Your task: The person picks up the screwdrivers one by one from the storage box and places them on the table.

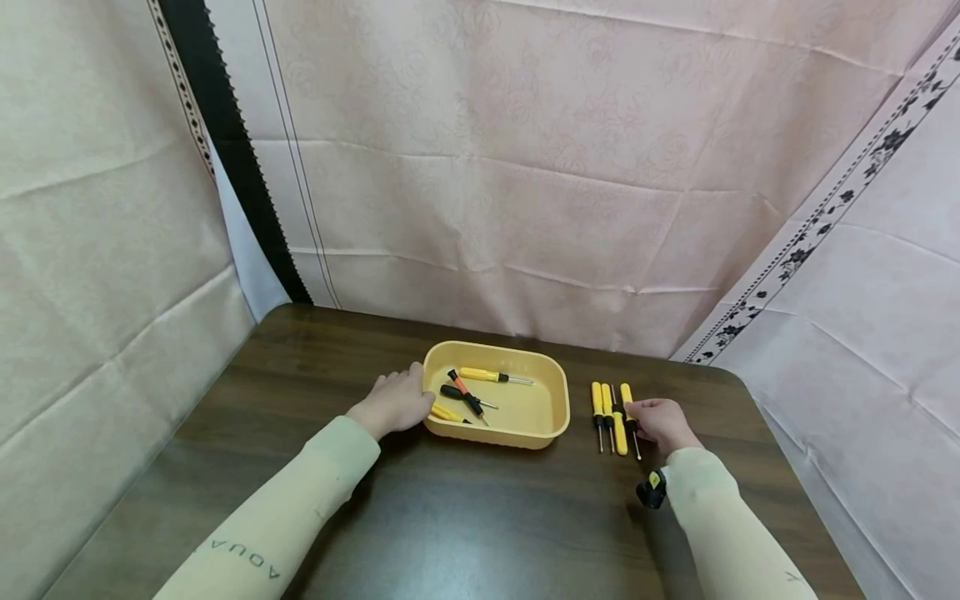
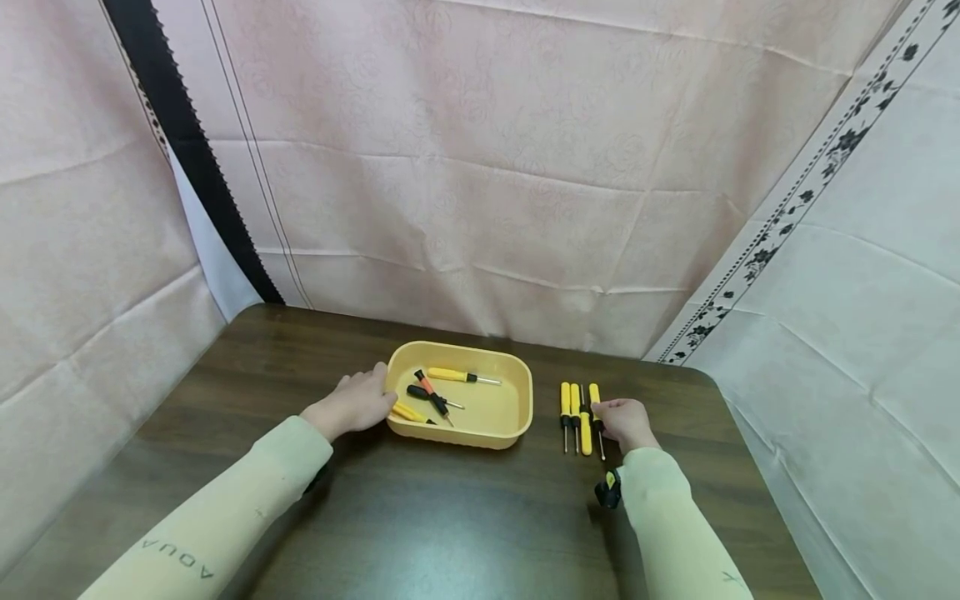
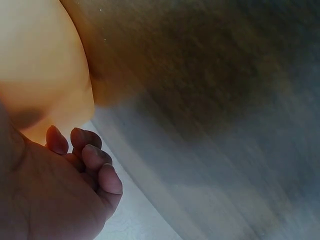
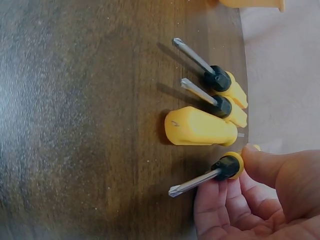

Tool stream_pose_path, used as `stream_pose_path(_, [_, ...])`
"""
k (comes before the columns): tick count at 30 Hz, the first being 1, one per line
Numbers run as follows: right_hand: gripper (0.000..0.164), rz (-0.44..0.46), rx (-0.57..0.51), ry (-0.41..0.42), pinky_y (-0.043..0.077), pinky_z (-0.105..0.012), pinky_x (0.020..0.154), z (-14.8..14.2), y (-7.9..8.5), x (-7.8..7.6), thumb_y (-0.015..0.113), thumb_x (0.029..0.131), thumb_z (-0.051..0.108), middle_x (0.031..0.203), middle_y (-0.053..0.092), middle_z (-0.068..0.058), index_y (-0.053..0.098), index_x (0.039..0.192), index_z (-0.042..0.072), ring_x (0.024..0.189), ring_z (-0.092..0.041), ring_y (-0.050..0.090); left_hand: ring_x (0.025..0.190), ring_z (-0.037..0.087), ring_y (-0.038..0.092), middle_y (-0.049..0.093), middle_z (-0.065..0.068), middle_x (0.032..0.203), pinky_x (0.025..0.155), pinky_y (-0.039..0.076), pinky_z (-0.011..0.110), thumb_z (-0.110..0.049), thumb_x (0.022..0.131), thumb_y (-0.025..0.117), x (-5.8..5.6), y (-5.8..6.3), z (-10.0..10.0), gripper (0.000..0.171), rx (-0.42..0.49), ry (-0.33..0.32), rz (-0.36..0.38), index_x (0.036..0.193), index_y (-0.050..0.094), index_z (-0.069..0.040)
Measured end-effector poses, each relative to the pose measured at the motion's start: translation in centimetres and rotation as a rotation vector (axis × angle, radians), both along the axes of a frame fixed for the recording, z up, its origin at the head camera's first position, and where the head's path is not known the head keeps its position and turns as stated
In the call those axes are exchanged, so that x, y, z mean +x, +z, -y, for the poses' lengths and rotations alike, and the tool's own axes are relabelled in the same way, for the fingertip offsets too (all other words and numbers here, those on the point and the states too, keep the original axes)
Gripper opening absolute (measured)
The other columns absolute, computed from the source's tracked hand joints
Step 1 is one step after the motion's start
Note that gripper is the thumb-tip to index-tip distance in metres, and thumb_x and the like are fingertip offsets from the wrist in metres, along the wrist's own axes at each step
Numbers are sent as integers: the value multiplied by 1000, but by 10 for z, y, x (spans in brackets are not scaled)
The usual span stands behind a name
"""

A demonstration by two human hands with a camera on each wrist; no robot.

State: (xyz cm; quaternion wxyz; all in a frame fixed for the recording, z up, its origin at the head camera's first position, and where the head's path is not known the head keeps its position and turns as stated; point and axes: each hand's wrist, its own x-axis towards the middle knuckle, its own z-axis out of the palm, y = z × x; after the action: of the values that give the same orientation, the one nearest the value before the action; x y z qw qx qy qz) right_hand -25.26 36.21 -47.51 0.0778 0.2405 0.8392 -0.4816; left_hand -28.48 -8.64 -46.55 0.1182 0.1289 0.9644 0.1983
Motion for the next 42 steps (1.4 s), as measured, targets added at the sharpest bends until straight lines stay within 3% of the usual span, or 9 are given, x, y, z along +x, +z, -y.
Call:
stream_pose_path(11, [34, -6, 44, 12, 51, -29, 67, 1, 2, 2, 61, 96, 24, 110, 58, -16, 63, 110, -7, 78, -19, 55, 116, 30, 47, 48, 15, 137, 103, 26, 49, -38, 99, 40, 0, 1, -1, 67, 6, -4, 15, 149, 24, 3])
stream_pose_path(22, [29, -8, 149, 20, 51, -30, 66, 0, -2, 4, 63, 94, 23, 94, 60, -10, 67, 102, -5, 73, -17, 56, 117, 29, 46, 47, 15, 139, 105, 25, 50, -39, 99, 39, -1, -2, 0, 67, 16, -5, 24, 150, 22, 2])
stream_pose_path(42, [26, 19, 50, 24, 53, -32, 71, -4, -2, 4, 58, 96, 13, 110, 58, -18, 63, 113, -6, 86, -23, 58, 110, 28, 48, 50, 14, 135, 102, 26, 49, -38, 99, 40, -1, -1, 1, 65, 5, -2, 8, 148, 25, 3])
